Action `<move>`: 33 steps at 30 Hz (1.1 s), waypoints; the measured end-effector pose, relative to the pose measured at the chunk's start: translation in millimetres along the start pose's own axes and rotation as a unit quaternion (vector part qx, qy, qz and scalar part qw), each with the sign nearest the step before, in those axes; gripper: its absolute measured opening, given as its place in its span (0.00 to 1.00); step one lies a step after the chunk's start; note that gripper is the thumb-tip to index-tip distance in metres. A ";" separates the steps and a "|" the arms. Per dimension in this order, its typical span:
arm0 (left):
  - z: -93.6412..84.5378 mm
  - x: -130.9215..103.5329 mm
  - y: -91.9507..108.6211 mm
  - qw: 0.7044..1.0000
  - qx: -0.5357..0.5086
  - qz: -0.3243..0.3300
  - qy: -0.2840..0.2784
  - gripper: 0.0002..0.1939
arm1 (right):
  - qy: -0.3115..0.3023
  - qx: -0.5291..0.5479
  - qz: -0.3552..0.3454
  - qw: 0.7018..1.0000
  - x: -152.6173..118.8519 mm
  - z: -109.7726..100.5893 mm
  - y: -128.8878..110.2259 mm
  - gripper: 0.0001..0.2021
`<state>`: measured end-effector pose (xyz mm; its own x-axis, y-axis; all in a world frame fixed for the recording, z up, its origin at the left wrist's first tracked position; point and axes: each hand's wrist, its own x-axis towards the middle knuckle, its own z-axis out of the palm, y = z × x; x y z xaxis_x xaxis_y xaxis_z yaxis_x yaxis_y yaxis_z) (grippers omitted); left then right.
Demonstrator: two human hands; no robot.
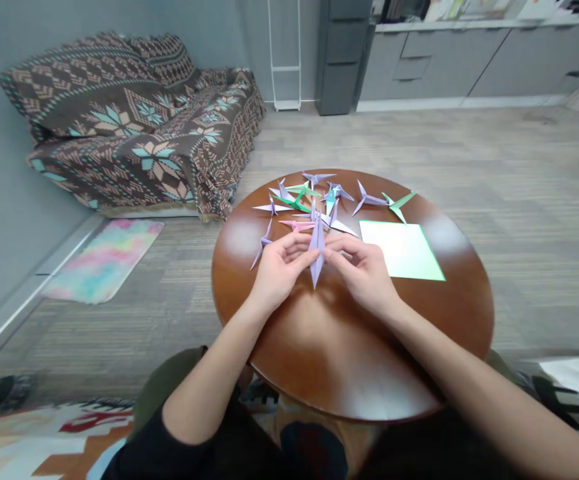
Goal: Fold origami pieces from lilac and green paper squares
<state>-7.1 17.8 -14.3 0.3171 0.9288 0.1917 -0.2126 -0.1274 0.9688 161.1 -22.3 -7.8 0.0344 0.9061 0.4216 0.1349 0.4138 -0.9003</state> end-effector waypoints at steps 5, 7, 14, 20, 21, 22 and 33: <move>3.0 -2.5 5.0 0.997 0.062 -0.035 0.028 0.18 | 0.008 -0.012 0.065 0.998 0.4 0.2 3.6 0.10; 5.1 -3.8 7.1 0.997 0.061 -0.048 0.031 0.20 | 0.017 0.000 0.085 0.996 0.8 0.4 3.4 0.12; 5.6 -3.9 5.6 0.996 0.075 -0.038 0.041 0.17 | -0.015 0.050 0.124 0.991 4.2 -0.8 5.6 0.16; 2.5 -3.1 3.0 0.996 0.053 -0.046 0.060 0.18 | 0.010 0.080 0.136 0.987 6.4 -1.3 16.2 0.20; 2.7 -3.2 3.1 0.996 0.044 -0.046 0.061 0.19 | 0.020 0.085 0.133 0.987 6.7 -0.9 16.8 0.21; 2.9 -3.3 3.3 0.997 0.036 -0.045 0.059 0.20 | 0.028 0.090 0.127 0.987 6.9 -0.4 16.7 0.22; -2.5 -4.0 9.7 1.000 0.007 -0.011 -0.012 0.10 | 0.031 0.070 0.063 0.995 5.8 -0.1 1.6 0.10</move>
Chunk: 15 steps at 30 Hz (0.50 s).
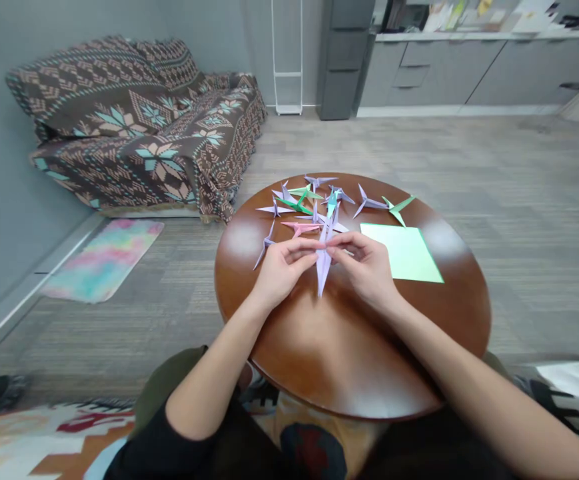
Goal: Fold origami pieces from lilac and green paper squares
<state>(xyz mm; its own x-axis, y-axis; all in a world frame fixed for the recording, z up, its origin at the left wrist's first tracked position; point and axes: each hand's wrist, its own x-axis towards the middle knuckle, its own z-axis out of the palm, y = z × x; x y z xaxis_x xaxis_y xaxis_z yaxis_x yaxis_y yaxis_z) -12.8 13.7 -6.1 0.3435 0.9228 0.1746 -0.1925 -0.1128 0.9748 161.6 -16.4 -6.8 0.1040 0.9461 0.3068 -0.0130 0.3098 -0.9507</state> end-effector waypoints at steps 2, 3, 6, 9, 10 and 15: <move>-0.6 -0.2 0.4 1.000 -0.013 0.002 0.002 0.13 | -0.023 0.000 0.001 1.000 -0.3 -0.4 -1.1 0.13; -0.7 -0.3 0.4 1.000 -0.018 0.003 0.003 0.13 | -0.031 0.001 0.003 1.000 -0.1 -0.6 -1.2 0.14; 0.0 -0.6 0.7 0.999 -0.034 0.003 -0.014 0.15 | -0.014 0.014 0.007 1.000 1.5 -1.6 -0.1 0.17; 0.5 0.0 0.9 0.998 -0.049 -0.006 -0.044 0.18 | 0.010 0.033 0.023 0.999 3.7 -2.8 1.9 0.19; 0.4 0.4 0.8 0.997 -0.052 -0.012 -0.050 0.19 | 0.009 0.035 0.030 0.999 4.3 -3.2 2.5 0.18; -1.8 2.1 -1.4 0.999 -0.043 -0.024 -0.012 0.19 | -0.017 0.024 0.040 0.999 4.4 -4.4 1.8 0.13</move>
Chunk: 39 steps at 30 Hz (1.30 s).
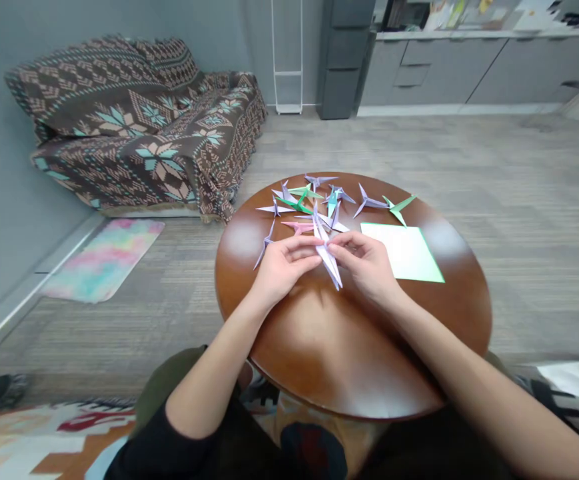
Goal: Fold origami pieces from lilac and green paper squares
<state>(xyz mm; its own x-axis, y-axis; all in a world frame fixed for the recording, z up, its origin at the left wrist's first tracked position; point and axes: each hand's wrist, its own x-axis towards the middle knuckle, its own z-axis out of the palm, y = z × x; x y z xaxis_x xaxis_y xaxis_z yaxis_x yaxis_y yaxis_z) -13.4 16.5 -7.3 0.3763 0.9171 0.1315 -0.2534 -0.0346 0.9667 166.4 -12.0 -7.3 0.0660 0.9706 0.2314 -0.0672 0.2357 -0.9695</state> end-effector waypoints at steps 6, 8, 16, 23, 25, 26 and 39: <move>-0.8 -1.1 0.6 0.998 -0.039 -0.015 0.041 0.17 | -0.048 0.012 0.005 0.999 -2.4 0.5 -3.4 0.14; -0.1 -1.6 2.3 0.996 -0.075 -0.035 0.043 0.16 | -0.063 0.030 0.010 0.998 -3.0 0.3 -3.3 0.14; 0.6 -3.2 9.0 0.989 -0.126 -0.082 0.003 0.18 | -0.055 0.071 0.034 0.995 -4.6 1.9 -3.2 0.14; 4.3 -3.4 9.0 0.991 -0.107 -0.079 0.013 0.16 | -0.054 0.050 0.040 0.997 -3.0 2.5 -10.0 0.16; 4.4 -2.6 8.0 0.992 -0.097 -0.075 0.026 0.17 | -0.057 0.042 0.032 0.997 -3.2 2.3 -10.7 0.16; 4.4 -2.3 7.7 0.992 -0.092 -0.074 0.032 0.18 | -0.058 0.037 0.028 0.997 -3.4 2.4 -10.8 0.16; 8.6 -4.0 5.7 0.996 -0.035 -0.065 0.040 0.14 | -0.045 0.004 0.035 0.998 -4.8 5.2 -4.8 0.16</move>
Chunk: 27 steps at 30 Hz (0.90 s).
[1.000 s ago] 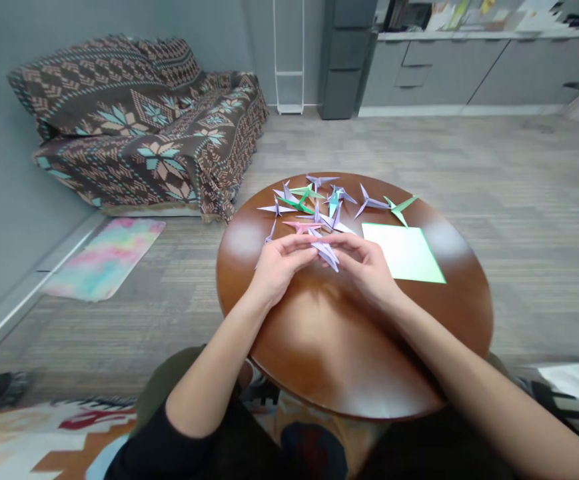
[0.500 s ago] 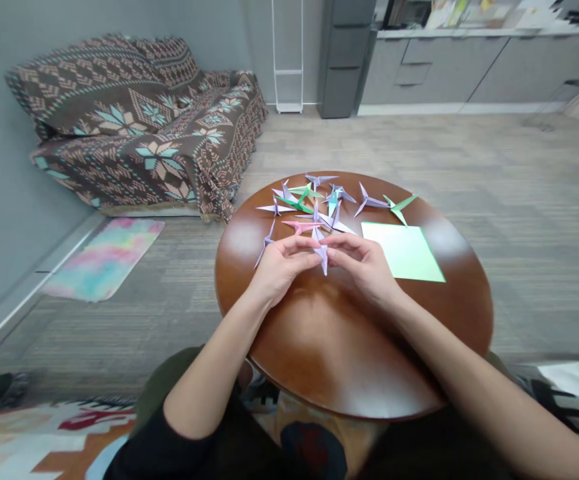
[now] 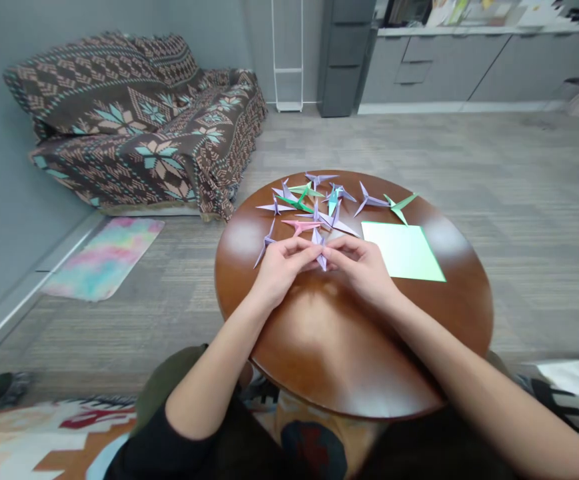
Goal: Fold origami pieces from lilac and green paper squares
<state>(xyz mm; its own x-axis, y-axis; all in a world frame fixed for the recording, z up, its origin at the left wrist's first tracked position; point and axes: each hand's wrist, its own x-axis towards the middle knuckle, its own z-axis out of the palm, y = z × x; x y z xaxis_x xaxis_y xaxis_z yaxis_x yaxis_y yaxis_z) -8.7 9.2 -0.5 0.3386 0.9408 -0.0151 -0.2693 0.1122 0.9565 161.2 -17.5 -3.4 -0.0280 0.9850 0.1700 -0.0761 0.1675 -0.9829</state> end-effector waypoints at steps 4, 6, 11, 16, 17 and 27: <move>1.8 0.9 -2.3 0.994 0.075 0.071 0.025 0.13 | 0.001 0.009 -0.002 1.000 -1.4 0.1 3.5 0.17; 3.2 -0.3 -3.3 0.986 0.122 0.112 0.029 0.10 | -0.004 0.010 0.000 1.000 -2.7 0.6 5.3 0.19; 6.5 -6.7 -5.1 0.925 0.312 0.213 0.038 0.06 | 0.011 -0.015 0.002 1.000 -4.0 1.4 8.0 0.22; 7.4 -11.6 -0.6 0.875 0.396 0.278 0.028 0.09 | 0.036 -0.082 -0.059 0.994 -3.1 0.5 7.7 0.19; 7.7 -12.5 0.8 0.864 0.413 0.287 0.026 0.12 | 0.051 -0.115 -0.078 0.989 -3.3 0.1 8.3 0.18; 10.9 -7.8 -8.7 0.947 0.300 0.110 0.038 0.09 | 0.049 -0.366 -0.220 0.903 -6.5 -4.1 12.0 0.09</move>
<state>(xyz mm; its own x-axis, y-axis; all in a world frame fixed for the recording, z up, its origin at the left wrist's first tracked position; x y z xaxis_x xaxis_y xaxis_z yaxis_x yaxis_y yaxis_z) 0.9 -2.6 -5.6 0.2622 0.9431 0.2042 0.2426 -0.2692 0.9320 164.5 -21.8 -16.6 -0.0640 0.8090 0.5843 0.6213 0.4905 -0.6111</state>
